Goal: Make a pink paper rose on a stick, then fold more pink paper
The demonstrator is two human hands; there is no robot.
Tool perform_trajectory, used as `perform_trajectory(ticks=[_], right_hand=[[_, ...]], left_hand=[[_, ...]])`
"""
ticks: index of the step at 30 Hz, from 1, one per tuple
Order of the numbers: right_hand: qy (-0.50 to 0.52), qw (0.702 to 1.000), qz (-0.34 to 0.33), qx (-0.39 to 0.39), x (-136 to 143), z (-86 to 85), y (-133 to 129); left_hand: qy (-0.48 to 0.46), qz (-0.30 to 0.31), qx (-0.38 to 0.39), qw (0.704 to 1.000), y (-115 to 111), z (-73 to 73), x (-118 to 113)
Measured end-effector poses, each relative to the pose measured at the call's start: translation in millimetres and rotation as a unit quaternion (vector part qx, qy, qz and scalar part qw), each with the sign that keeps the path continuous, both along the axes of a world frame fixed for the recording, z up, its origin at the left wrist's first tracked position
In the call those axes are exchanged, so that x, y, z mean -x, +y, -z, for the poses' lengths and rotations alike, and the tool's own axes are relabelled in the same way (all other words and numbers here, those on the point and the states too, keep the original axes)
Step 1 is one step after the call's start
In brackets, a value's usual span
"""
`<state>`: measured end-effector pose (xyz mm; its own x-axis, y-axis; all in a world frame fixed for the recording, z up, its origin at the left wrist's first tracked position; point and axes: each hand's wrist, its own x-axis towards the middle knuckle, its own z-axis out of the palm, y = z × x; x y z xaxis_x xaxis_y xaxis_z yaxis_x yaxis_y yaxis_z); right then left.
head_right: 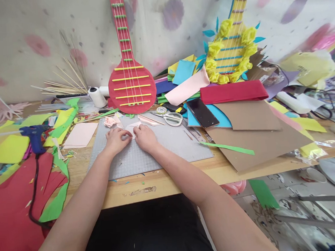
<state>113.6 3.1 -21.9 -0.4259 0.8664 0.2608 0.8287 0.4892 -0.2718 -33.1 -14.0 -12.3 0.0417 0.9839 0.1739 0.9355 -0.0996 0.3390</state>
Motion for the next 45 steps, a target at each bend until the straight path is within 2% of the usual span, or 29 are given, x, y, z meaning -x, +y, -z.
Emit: perform_trajectory(ticks=[7,14,16,20,24,28,33,35,37,40,45], right_hand=[[0.040,0.999,0.014,0.017,-6.3,9.3,6.9],[0.037,0.999,0.012,0.027,-5.6,4.2,3.8],[0.035,0.999,0.008,0.025,-5.0,3.9,3.7],[0.046,0.999,0.004,0.025,-5.6,6.9,5.4],[0.096,0.995,-0.018,0.002,-12.1,6.8,4.6],[0.144,0.989,-0.026,0.001,-21.0,0.5,-0.3],[0.144,0.989,-0.039,0.021,-24.5,-3.1,-2.5],[0.159,0.987,-0.032,0.014,-24.6,-1.6,-0.3],[0.173,0.985,-0.016,0.011,-25.3,1.0,3.3],[0.181,0.983,0.002,0.016,-27.4,5.1,9.2],[0.192,0.981,0.005,-0.005,-25.2,5.4,10.3]], left_hand=[[-0.011,-0.041,-0.021,0.999,2.4,3.7,-9.9],[-0.021,-0.042,0.033,0.998,-0.5,-2.9,-4.2],[-0.030,-0.025,0.035,0.999,-2.1,-3.0,2.1],[-0.058,0.065,0.007,0.996,-1.9,-0.3,18.8],[-0.071,0.109,-0.008,0.991,1.8,3.0,30.9],[-0.050,0.101,-0.016,0.993,3.1,6.2,26.2],[-0.015,0.061,-0.048,0.997,-2.3,8.8,0.5],[-0.034,0.059,-0.057,0.996,-5.6,8.2,-9.7],[-0.084,0.087,-0.062,0.991,-8.2,6.6,-15.2],[-0.100,0.156,-0.042,0.982,-9.0,3.6,-11.1],[-0.073,0.125,0.004,0.989,-5.2,1.5,9.8]])
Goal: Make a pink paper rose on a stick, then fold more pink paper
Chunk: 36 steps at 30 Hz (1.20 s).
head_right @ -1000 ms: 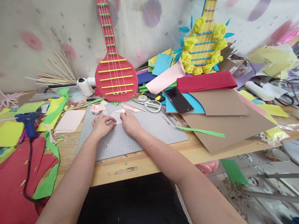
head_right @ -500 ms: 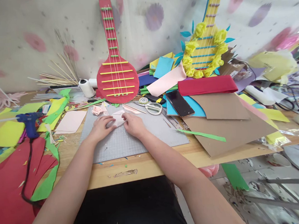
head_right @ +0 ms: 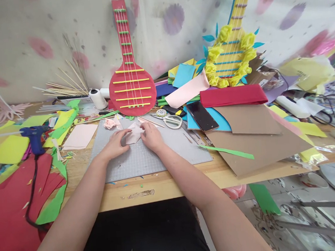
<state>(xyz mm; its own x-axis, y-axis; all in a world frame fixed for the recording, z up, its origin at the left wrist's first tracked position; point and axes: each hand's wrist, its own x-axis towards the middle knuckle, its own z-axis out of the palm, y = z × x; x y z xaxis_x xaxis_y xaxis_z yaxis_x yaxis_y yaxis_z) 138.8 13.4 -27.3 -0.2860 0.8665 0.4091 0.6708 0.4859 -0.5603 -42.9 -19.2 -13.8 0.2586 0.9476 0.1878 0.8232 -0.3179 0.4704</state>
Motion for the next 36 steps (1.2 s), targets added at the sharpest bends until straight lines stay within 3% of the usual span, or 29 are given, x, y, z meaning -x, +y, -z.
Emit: perform_trajectory(ticks=[5,8,20,31,36], right_hand=[[-0.014,0.996,-0.088,0.000,6.0,-3.0,-6.9],[-0.015,0.994,-0.104,0.011,5.7,-1.9,-6.7],[-0.023,0.996,-0.079,0.019,2.0,-1.3,-2.5],[-0.071,0.995,-0.068,0.020,3.1,-0.6,0.3],[-0.080,0.995,-0.059,0.021,4.2,-1.7,-0.6]], left_hand=[[-0.009,-0.014,-0.016,1.000,1.6,0.4,2.9],[-0.004,-0.005,-0.036,0.999,1.3,0.5,0.1],[0.006,0.041,-0.053,0.998,10.6,4.7,-0.5],[0.004,0.052,-0.068,0.996,5.1,1.7,-2.8],[0.026,0.084,-0.023,0.996,5.9,3.3,-3.3]])
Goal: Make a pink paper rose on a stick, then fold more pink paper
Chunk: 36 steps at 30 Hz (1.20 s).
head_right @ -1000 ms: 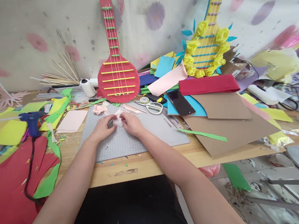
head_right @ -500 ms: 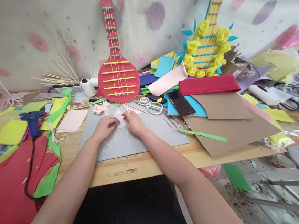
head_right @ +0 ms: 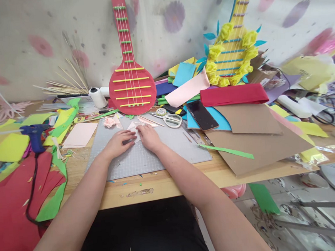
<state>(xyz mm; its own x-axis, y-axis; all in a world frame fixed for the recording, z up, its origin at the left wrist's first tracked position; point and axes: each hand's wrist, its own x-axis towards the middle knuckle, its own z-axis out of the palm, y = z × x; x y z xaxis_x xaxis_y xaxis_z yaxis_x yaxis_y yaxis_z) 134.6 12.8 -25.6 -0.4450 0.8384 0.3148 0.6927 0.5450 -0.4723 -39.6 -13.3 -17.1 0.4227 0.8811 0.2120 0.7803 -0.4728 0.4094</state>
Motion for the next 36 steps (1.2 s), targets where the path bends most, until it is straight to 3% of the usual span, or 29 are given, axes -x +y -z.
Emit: perform_trajectory(ticks=[15,19,24,30,36], right_hand=[[0.022,0.999,-0.023,-0.007,-2.1,-2.7,-3.5],[-0.011,1.000,-0.006,-0.002,-4.4,-3.4,-2.9],[-0.031,1.000,0.000,-0.005,-6.2,-2.8,-2.7],[-0.021,1.000,0.016,-0.005,-3.7,0.6,0.0],[-0.048,0.996,0.043,-0.055,-0.6,3.5,1.9]], left_hand=[[-0.063,-0.088,-0.065,0.992,1.2,-0.2,-3.2],[-0.049,-0.047,-0.030,0.997,-2.5,2.8,-12.7],[-0.042,-0.063,-0.011,0.997,-3.2,5.8,-14.5],[-0.029,-0.003,-0.052,0.998,1.8,11.1,-9.9],[-0.008,0.024,-0.100,0.995,5.1,17.9,-8.3]])
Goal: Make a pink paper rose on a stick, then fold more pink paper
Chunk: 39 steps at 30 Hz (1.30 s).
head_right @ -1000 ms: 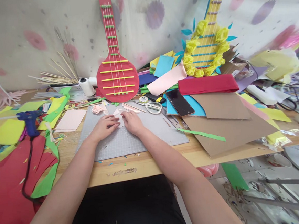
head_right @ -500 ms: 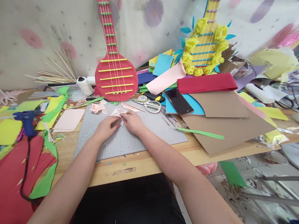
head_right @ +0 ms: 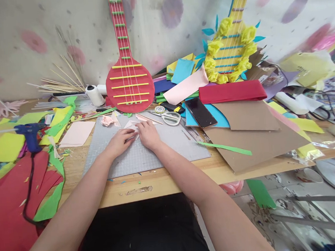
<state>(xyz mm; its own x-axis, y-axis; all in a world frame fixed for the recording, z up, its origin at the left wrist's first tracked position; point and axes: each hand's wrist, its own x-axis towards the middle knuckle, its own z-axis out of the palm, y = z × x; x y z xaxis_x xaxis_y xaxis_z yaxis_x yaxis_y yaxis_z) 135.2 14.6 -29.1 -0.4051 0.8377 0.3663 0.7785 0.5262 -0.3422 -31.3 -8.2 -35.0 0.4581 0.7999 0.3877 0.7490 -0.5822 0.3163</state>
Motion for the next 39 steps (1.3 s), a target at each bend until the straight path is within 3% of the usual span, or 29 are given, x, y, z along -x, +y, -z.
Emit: perform_trajectory(ticks=[6,27,39], right_hand=[[-0.001,0.996,0.087,0.025,3.9,1.9,2.3],[-0.014,0.993,0.107,0.053,5.6,3.5,4.6],[-0.017,0.993,0.107,0.056,5.7,0.5,2.2]], left_hand=[[0.004,0.000,-0.009,1.000,1.1,3.6,0.7],[-0.005,0.011,-0.012,1.000,3.5,7.5,1.5],[0.016,0.009,-0.021,1.000,1.0,-0.8,-1.1]])
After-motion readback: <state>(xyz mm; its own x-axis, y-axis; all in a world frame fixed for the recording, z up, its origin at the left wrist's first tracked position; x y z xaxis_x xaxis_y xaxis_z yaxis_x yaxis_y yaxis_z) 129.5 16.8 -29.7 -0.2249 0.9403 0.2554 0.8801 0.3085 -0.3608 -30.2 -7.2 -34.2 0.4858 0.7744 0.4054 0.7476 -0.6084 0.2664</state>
